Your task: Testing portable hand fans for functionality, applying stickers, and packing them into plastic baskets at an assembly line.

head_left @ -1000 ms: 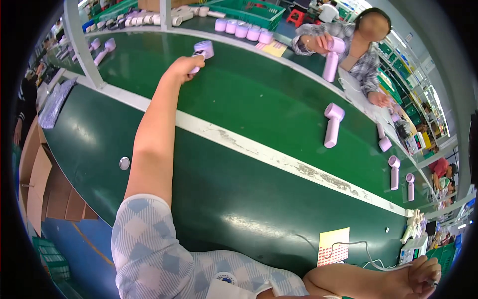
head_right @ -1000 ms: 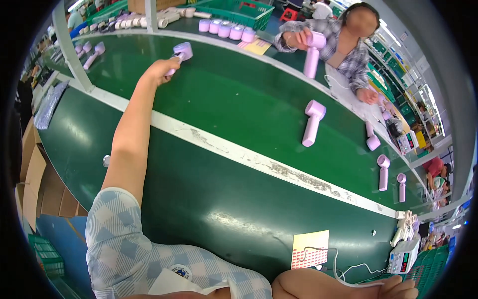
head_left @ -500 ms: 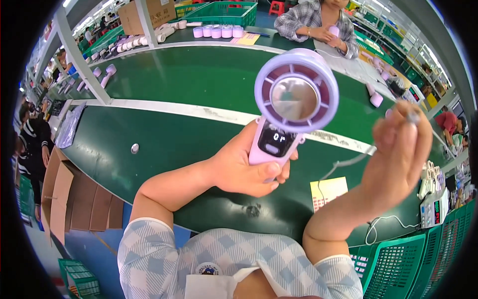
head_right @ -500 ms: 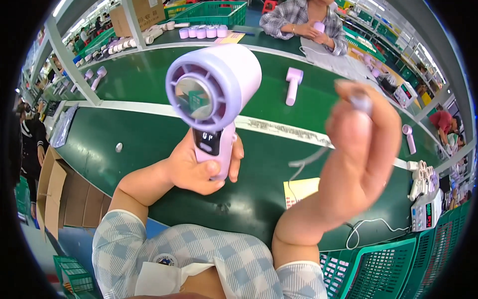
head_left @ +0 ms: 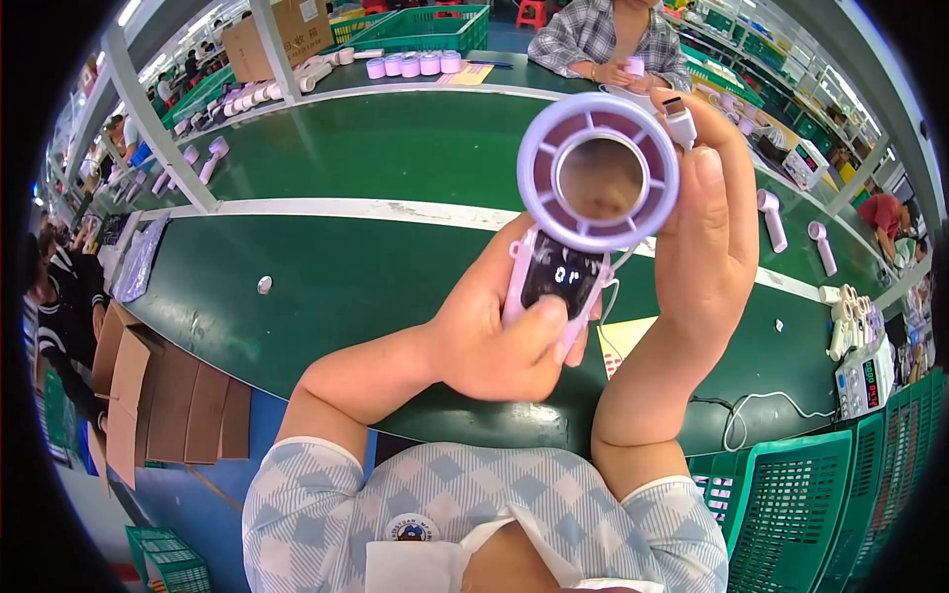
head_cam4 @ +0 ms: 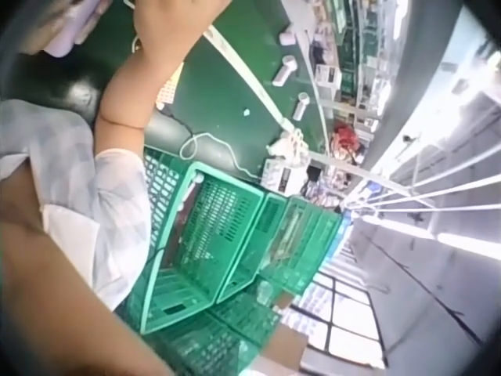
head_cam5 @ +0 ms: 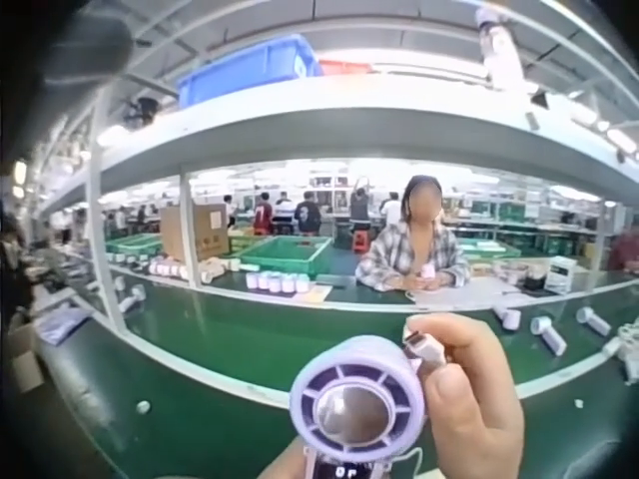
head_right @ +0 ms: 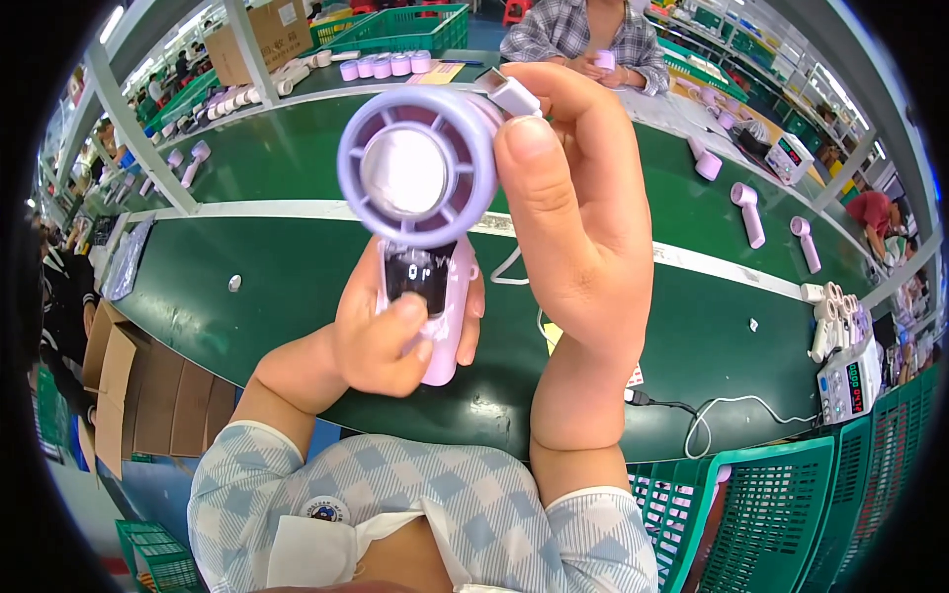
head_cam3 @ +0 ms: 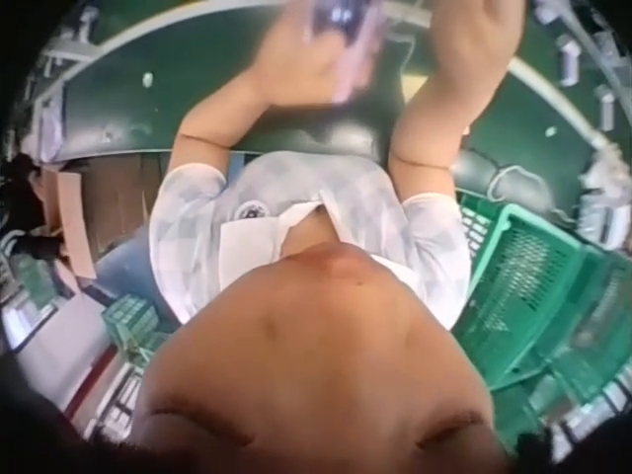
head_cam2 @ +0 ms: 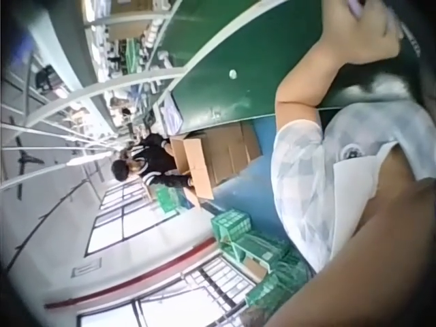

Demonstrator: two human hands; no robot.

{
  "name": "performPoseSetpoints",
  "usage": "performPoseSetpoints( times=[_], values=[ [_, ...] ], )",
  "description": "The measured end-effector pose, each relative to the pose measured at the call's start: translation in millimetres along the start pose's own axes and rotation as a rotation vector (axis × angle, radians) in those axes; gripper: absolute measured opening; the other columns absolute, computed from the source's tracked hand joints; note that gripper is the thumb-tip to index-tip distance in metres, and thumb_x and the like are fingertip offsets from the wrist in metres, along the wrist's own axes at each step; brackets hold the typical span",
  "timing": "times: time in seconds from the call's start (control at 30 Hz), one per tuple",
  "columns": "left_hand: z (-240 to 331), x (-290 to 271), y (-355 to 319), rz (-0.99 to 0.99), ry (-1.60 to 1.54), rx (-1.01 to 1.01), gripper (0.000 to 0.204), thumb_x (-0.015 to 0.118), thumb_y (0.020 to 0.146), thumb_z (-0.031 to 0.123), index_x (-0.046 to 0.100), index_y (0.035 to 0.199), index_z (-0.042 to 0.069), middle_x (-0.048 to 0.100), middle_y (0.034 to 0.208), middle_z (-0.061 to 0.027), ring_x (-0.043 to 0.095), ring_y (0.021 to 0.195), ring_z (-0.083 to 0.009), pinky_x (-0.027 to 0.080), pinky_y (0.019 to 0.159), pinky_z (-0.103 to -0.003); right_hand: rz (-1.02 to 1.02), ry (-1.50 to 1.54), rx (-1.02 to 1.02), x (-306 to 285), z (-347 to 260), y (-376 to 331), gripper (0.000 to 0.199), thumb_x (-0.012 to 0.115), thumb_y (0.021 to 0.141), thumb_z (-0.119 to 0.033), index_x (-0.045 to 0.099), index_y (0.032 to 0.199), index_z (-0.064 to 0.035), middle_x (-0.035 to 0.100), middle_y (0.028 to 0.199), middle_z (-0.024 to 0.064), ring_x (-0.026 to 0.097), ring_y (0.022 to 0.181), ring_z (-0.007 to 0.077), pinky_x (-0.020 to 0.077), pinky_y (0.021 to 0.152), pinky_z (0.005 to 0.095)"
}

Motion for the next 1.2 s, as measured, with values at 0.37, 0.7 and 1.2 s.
performPoseSetpoints(
  times=[0.37, 0.7, 1.2],
  values=[
    [8, -5, -5, 0.051, 0.115, -0.045, 0.059, 0.039, 0.069, -0.002, 0.020, 0.124, -0.002, 0.048, 0.091, -0.0132, 0.045, 0.064, -0.0137, 0.039, 0.056, -0.021, -0.010, -0.314, 0.079, 2, 5, -1, 0.038, 0.032, 0.091, -0.021, 0.049, 0.111, 0.0056, 0.055, 0.109, 0.0149, 0.053, 0.092, 0.0175, 0.0370, 0.085, 0.0251],
    [5, -4, -6, -0.060, 0.119, -0.031, 0.060, 0.036, 0.066, -0.004, 0.020, 0.124, -0.003, 0.047, 0.092, -0.0130, 0.044, 0.065, -0.0122, 0.038, 0.059, -0.019, 0.045, -0.288, 0.084, 4, 3, -4, 0.037, 0.032, 0.091, -0.020, 0.051, 0.109, 0.0056, 0.058, 0.104, 0.0139, 0.053, 0.091, 0.0167, 0.0370, 0.084, 0.0237],
    [4, -4, -8, -0.072, 0.160, -0.024, 0.061, 0.035, 0.066, -0.004, 0.019, 0.125, -0.004, 0.048, 0.092, -0.0132, 0.044, 0.064, -0.0112, 0.037, 0.056, -0.017, 0.055, -0.265, 0.057, 5, -1, -3, 0.034, 0.034, 0.089, -0.019, 0.054, 0.104, 0.0042, 0.058, 0.101, 0.0115, 0.053, 0.088, 0.0142, 0.0369, 0.081, 0.0211]
  ],
)
Point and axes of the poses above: each hand's wrist, its own y-axis towards the middle knuckle, its own x-axis out of the palm, z = x × y, the point moved 7 cm from there along y, towards the middle knuckle
